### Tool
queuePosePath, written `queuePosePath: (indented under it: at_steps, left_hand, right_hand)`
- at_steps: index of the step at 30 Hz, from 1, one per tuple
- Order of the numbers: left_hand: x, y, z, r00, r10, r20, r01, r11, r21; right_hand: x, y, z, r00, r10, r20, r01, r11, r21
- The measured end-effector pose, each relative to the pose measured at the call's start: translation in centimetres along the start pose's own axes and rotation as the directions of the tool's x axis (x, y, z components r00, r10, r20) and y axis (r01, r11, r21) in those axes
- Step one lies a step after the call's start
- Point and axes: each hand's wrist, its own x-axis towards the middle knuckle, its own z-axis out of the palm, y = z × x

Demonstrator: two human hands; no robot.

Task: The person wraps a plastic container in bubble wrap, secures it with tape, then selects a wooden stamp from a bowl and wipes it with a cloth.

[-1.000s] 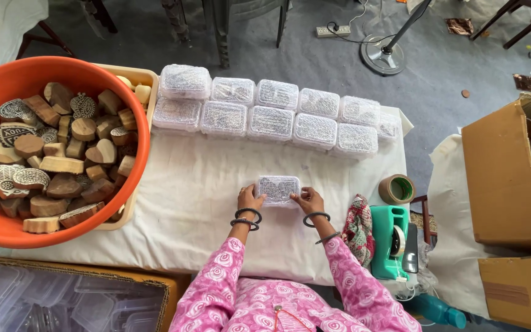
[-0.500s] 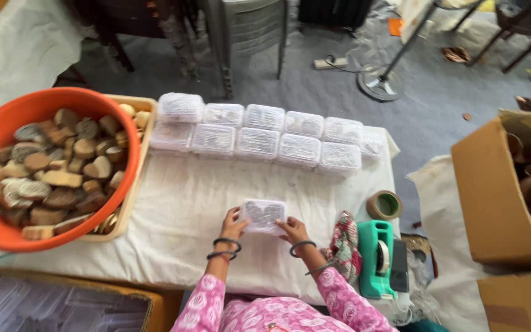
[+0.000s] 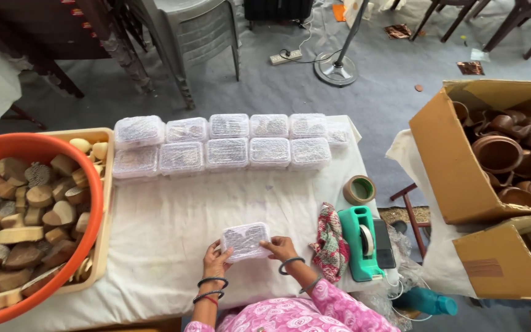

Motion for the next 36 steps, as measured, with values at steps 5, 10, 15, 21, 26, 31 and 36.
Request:
queuePosePath:
  at_steps: [5, 10, 15, 21, 26, 31, 36]
  left_hand:
    - [-0.9, 1.9, 0.9, 0.996, -0.009, 0.09, 0.004, 0.998, 0.06]
    - [-1.8, 4.4, 1.3, 0.984, -0.015, 0.176, -0.038, 0.955, 0.293]
    - [1.4, 3.6, -1.2, 0.988, -0.023, 0.154, -0.017, 0.968, 0.251]
    - [2.8, 0.4, -5.2, 0.981, -0.174, 0.085, 0.133, 0.923, 0.36]
    - [1.9, 1.5, -5.4, 0.987, -0.131, 0.094, 0.111, 0.974, 0.197]
    - [2.7, 0.7, -6.0, 0.984, -0.171, 0.055, 0.161, 0.976, 0.146]
    - [4.1, -0.5, -6.3, 0.977, -0.205, -0.049, 0.211, 0.961, 0.18]
  right_hand:
    - [-1.4, -2.0, -0.4, 1.0, -0.013, -0.002, 0.013, 1.0, 0.026]
    - [0.8, -0.4, -3.4, 0.999, -0.018, -0.049, 0.024, 0.992, 0.126]
    - [0.7, -6.4, -13.0, 0.942, -0.141, -0.305, 0.148, 0.989, -0.002]
    - [0.5, -15.0, -29.9, 0.799, -0.26, -0.543, 0.387, 0.913, 0.132]
    - [7.3, -14.9, -39.5, 0.65, -0.255, -0.715, 0.292, 0.953, -0.075]
    - [11.7, -15.8, -40.2, 0.677, -0.16, -0.718, 0.144, 0.986, -0.084]
    - [17.0, -13.9, -40.9, 0.846, -0.203, -0.493, 0.18, 0.979, -0.095]
